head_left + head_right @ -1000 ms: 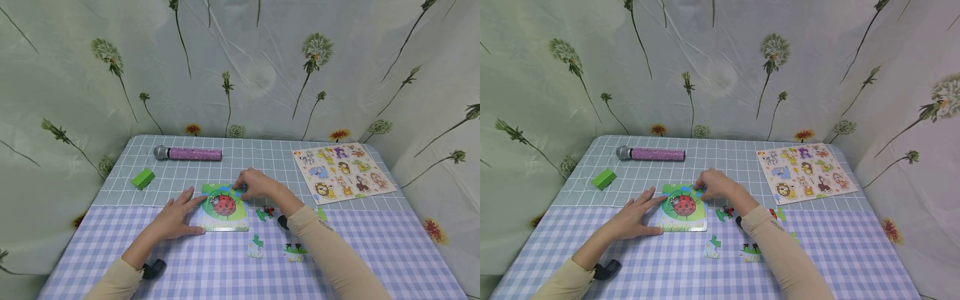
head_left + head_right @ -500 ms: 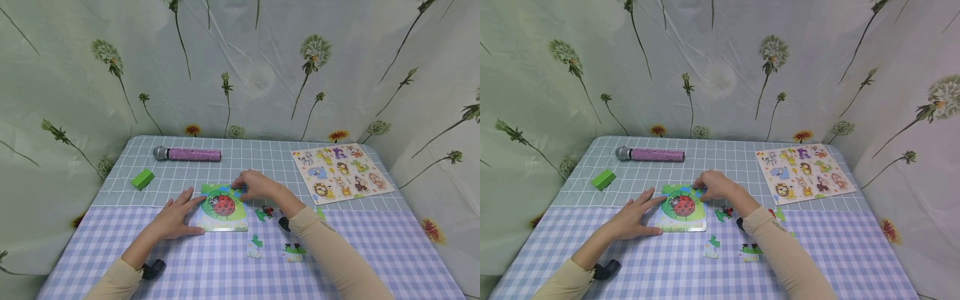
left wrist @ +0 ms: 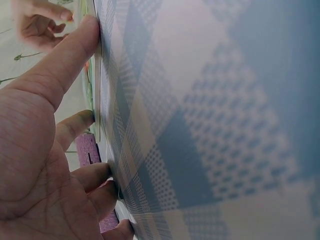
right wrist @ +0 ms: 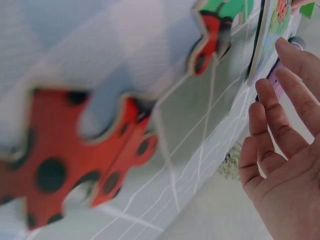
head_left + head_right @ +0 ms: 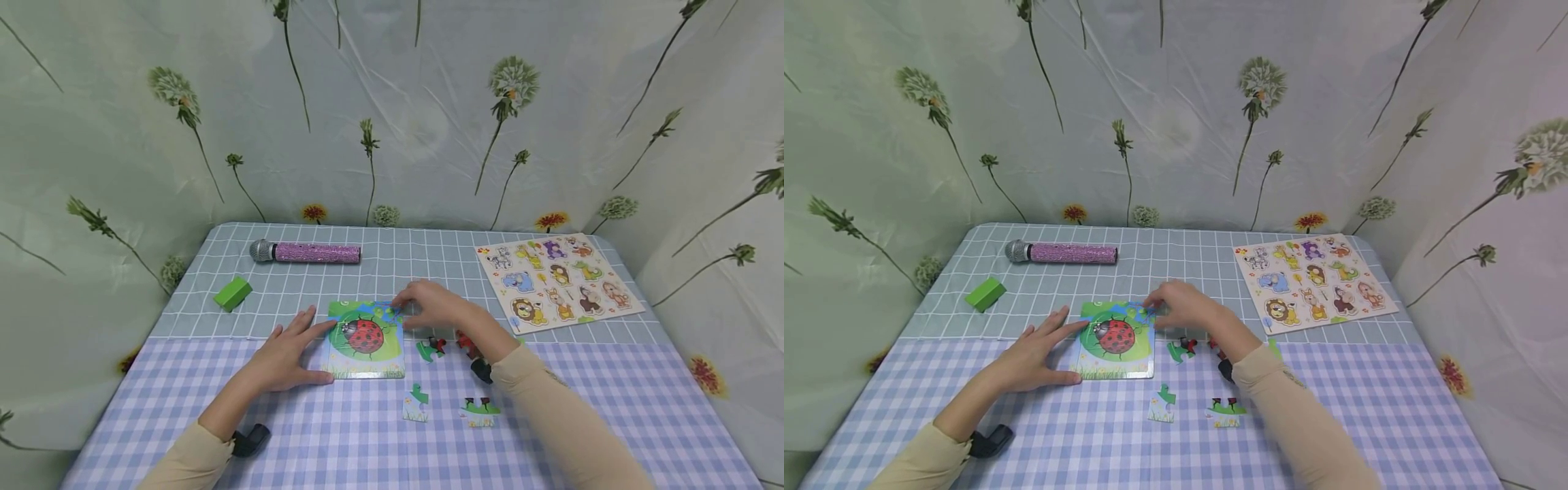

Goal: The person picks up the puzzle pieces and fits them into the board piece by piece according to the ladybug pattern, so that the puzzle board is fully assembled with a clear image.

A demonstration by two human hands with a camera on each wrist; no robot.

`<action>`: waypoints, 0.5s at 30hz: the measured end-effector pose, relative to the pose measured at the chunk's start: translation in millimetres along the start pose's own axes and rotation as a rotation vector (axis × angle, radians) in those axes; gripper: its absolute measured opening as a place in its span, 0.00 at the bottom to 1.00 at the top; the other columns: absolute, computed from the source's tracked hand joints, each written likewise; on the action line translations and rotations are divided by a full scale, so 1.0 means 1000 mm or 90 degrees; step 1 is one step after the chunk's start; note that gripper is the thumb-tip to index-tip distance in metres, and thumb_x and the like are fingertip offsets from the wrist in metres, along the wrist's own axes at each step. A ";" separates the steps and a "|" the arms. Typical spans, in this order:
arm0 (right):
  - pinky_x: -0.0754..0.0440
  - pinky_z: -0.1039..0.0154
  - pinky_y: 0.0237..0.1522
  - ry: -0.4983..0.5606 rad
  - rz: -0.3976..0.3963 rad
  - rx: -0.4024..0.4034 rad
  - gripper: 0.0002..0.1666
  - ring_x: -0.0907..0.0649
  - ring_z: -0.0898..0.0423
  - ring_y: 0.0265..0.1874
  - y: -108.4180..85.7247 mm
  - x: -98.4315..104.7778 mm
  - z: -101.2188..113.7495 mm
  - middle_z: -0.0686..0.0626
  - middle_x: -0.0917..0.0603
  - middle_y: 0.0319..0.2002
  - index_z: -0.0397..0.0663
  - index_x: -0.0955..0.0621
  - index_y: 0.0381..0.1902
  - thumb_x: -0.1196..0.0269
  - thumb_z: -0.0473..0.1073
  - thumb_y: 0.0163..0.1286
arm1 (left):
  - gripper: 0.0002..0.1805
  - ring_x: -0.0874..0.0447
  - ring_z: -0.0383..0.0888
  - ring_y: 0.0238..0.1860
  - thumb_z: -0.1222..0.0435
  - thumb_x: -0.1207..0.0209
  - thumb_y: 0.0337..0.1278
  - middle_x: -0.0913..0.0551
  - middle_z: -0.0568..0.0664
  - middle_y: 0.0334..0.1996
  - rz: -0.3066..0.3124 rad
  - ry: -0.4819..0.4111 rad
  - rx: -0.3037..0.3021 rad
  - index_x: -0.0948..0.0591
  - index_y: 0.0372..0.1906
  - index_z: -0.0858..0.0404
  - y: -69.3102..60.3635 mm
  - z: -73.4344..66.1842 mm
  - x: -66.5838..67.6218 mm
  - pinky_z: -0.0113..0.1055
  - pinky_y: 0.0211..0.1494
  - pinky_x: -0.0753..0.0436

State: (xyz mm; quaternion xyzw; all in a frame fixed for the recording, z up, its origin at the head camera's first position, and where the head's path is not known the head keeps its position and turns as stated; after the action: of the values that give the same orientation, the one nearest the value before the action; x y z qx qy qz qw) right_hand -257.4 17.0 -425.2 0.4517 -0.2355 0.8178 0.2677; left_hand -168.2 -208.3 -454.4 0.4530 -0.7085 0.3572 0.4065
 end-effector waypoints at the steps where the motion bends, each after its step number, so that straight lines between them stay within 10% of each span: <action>1: 0.16 0.52 0.63 0.005 0.003 -0.006 0.25 0.14 0.52 0.54 -0.003 0.000 -0.002 0.49 0.09 0.54 0.47 0.12 0.62 0.23 0.43 0.68 | 0.55 0.45 0.72 0.85 0.39 0.21 0.48 0.45 0.69 0.85 0.000 0.001 0.000 0.30 0.82 0.50 0.000 0.000 0.000 0.79 0.80 0.45; 15: 0.17 0.51 0.64 0.054 0.039 -0.063 0.25 0.15 0.54 0.56 -0.049 -0.010 -0.017 0.53 0.10 0.55 0.52 0.11 0.61 0.21 0.45 0.66 | 0.55 0.46 0.72 0.85 0.41 0.20 0.48 0.45 0.70 0.85 0.002 -0.005 0.001 0.30 0.82 0.51 -0.001 -0.003 0.002 0.79 0.80 0.45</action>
State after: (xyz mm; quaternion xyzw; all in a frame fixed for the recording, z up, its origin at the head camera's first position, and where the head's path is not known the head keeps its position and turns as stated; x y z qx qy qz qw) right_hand -231.2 61.8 -434.5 0.3953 -0.2783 0.8313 0.2742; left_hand -166.8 -206.7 -450.7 0.4534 -0.7107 0.3566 0.4026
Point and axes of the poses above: each hand's wrist, its own y-axis towards the middle knuckle, its own x-axis out of the back of the hand, z = x × y, the point moved 9 cm from there along y, towards the middle knuckle
